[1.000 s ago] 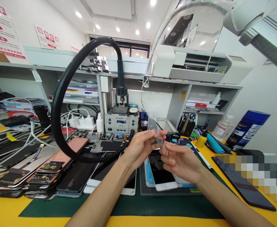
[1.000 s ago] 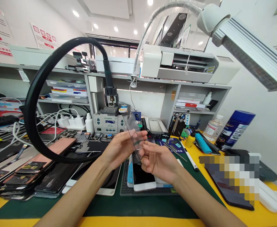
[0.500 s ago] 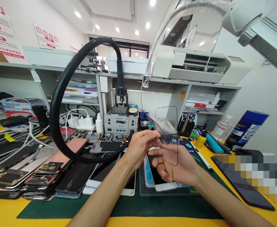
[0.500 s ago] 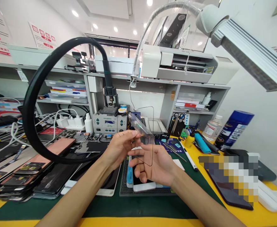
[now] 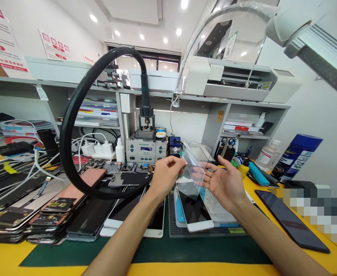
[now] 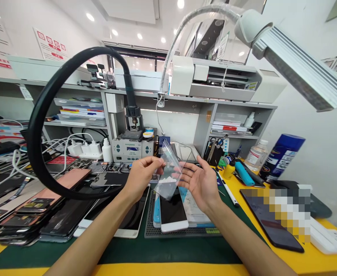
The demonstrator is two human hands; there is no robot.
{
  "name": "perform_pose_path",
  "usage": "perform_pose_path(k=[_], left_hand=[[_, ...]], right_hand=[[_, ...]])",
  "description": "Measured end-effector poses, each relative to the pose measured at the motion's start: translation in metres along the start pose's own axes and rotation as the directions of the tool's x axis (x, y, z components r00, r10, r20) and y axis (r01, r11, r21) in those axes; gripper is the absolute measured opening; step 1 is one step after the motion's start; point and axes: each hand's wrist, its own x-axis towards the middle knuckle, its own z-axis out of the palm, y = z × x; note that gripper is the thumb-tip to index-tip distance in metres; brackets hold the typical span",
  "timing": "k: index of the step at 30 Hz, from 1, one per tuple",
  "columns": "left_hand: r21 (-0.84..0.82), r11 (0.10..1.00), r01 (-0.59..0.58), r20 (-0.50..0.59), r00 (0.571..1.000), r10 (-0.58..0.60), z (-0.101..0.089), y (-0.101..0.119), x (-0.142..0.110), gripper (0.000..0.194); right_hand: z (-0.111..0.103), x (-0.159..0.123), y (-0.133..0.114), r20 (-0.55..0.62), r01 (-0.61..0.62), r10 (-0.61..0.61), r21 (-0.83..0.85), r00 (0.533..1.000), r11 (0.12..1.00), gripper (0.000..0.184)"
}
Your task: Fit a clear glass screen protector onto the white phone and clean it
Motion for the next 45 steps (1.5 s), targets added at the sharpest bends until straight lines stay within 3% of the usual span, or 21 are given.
perform_pose_path(k=[5,10,31,45], left_hand=[[0.143,0.986,-0.08,0.08,0.994,0.069,0.001,-0.001,-0.003,0.026],[0.125,0.982,-0.139,0.148,0.982,0.12,0.0,-0.002,-0.003,0.022],[-0.005,0.976,-0.218,0.035,0.975,0.218,-0.003,0.004,-0.002,0.02],[-0.014,0.968,-0.249,-0.003,0.968,0.249,-0.007,0.007,-0.002,0.02]], right_hand=[[0.001,0.001,0.006,-0.01,0.118,-0.123,-0.194,0.992,0.974,0.025],[0.0,0.003,0.012,-0.047,0.12,-0.133,-0.217,0.99,0.969,0.018],[-0.005,0.012,-0.005,-0.24,0.148,-0.197,-0.207,0.951,0.967,0.012],[-0.003,0.014,-0.005,-0.245,0.165,-0.225,-0.243,0.943,0.956,0.008]])
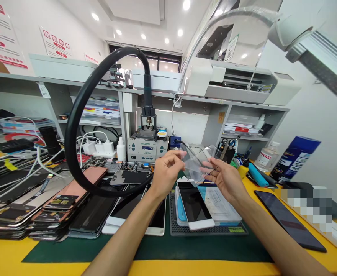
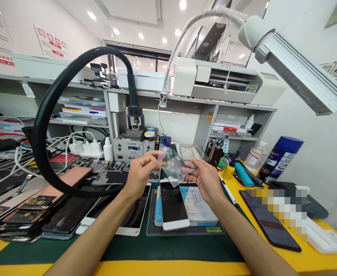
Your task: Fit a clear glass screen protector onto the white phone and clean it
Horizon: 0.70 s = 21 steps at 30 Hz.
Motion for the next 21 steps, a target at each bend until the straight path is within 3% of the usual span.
perform_pose_path(k=[9,15,21], left_hand=[[-0.005,0.998,-0.068,-0.013,0.998,0.067,-0.0048,-0.0078,-0.0003,0.026],[-0.048,0.996,-0.078,-0.075,0.994,0.074,-0.0049,-0.0075,-0.0004,0.027],[-0.074,0.981,-0.177,-0.169,0.972,0.162,-0.0072,-0.0066,0.0,0.029]], right_hand=[[-0.0011,0.0014,0.0005,-0.002,0.017,-0.017,0.004,1.0,1.0,0.007],[-0.0031,0.0016,0.0011,-0.007,0.019,-0.019,0.013,1.0,1.0,0.006],[-0.0023,-0.0002,-0.0014,-0.013,0.019,-0.019,0.0,1.0,1.0,0.007]])
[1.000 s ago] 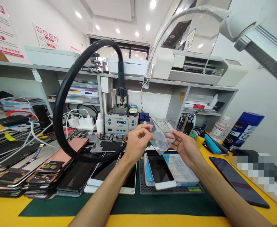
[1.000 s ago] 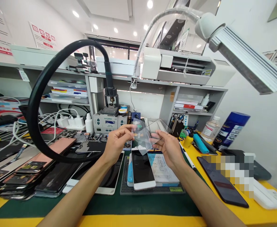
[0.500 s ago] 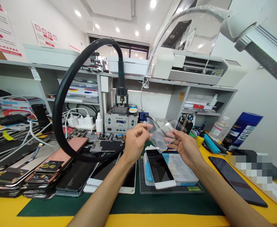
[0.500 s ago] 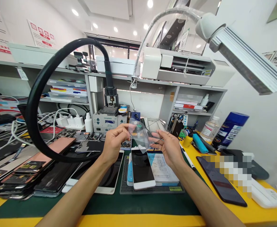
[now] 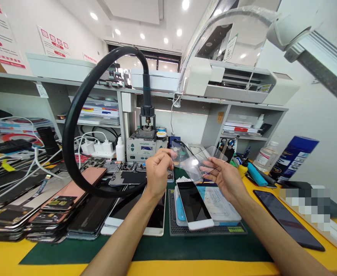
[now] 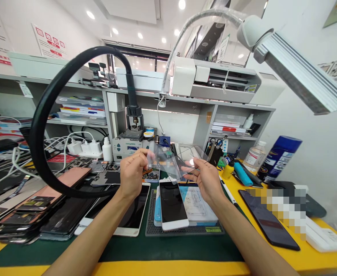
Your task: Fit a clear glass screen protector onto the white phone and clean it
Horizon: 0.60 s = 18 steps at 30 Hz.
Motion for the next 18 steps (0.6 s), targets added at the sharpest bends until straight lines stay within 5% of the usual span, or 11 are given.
perform_pose_path(k=[18], left_hand=[[-0.142,0.989,0.035,-0.269,0.96,-0.073,-0.01,-0.001,0.012,0.024]], right_hand=[[0.0,0.002,-0.006,-0.052,-0.016,0.018,0.024,0.998,1.0,0.008]])
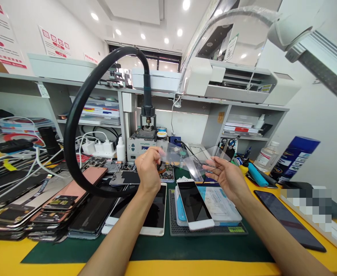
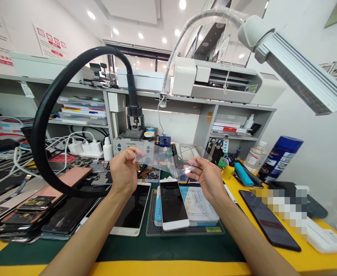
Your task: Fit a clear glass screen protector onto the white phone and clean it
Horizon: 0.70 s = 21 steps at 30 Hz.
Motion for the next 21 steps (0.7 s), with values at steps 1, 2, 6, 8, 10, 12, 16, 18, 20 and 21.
perform_pose_path(k=[1,2,6,8,10,12,16,18,20,21], left_hand=[[-0.007,1.0,0.002,-0.006,1.0,-0.002,-0.001,0.0,0.001,0.024],[-0.017,1.0,0.005,-0.013,1.0,-0.005,-0.001,0.001,0.002,0.024],[-0.069,0.998,0.01,-0.039,0.999,-0.012,-0.003,0.004,0.007,0.023],[-0.074,0.997,0.019,-0.047,0.999,-0.022,-0.004,0.005,0.01,0.023],[-0.081,0.996,0.029,-0.061,0.998,-0.034,-0.006,0.006,0.013,0.023],[-0.098,0.994,0.046,-0.073,0.996,-0.053,-0.008,0.007,0.016,0.022],[-0.121,0.99,0.069,-0.054,0.996,-0.076,-0.011,0.012,0.021,0.021],[-0.113,0.993,0.046,-0.032,0.998,-0.05,-0.013,0.015,0.025,0.021],[-0.081,0.997,0.016,-0.009,1.0,-0.017,-0.016,0.019,0.029,0.022],[-0.055,0.998,0.032,0.014,0.999,-0.031,-0.019,0.02,0.031,0.021]], right_hand=[[0.0,0.0,0.0,-0.001,0.0,0.0,0.004,1.0,1.0,0.008],[-0.001,0.001,0.0,-0.001,0.0,0.0,0.008,1.0,1.0,0.009],[-0.002,0.001,-0.002,0.011,0.003,-0.003,0.024,1.0,1.0,0.012],[-0.003,0.001,-0.004,0.018,0.004,-0.005,0.03,1.0,1.0,0.011],[-0.003,0.001,-0.005,0.022,0.002,-0.003,0.033,1.0,0.999,0.011],[-0.004,0.001,-0.005,0.029,-0.001,0.0,0.036,1.0,0.999,0.01],[-0.006,0.003,-0.002,0.05,0.011,-0.014,0.056,0.999,0.998,0.005],[-0.007,0.005,0.001,0.06,0.027,-0.031,0.076,0.998,0.997,0.003],[-0.009,0.007,0.004,0.072,0.038,-0.045,0.091,0.996,0.995,0.004],[-0.009,0.009,0.005,0.076,0.038,-0.045,0.094,0.996,0.995,0.004]])
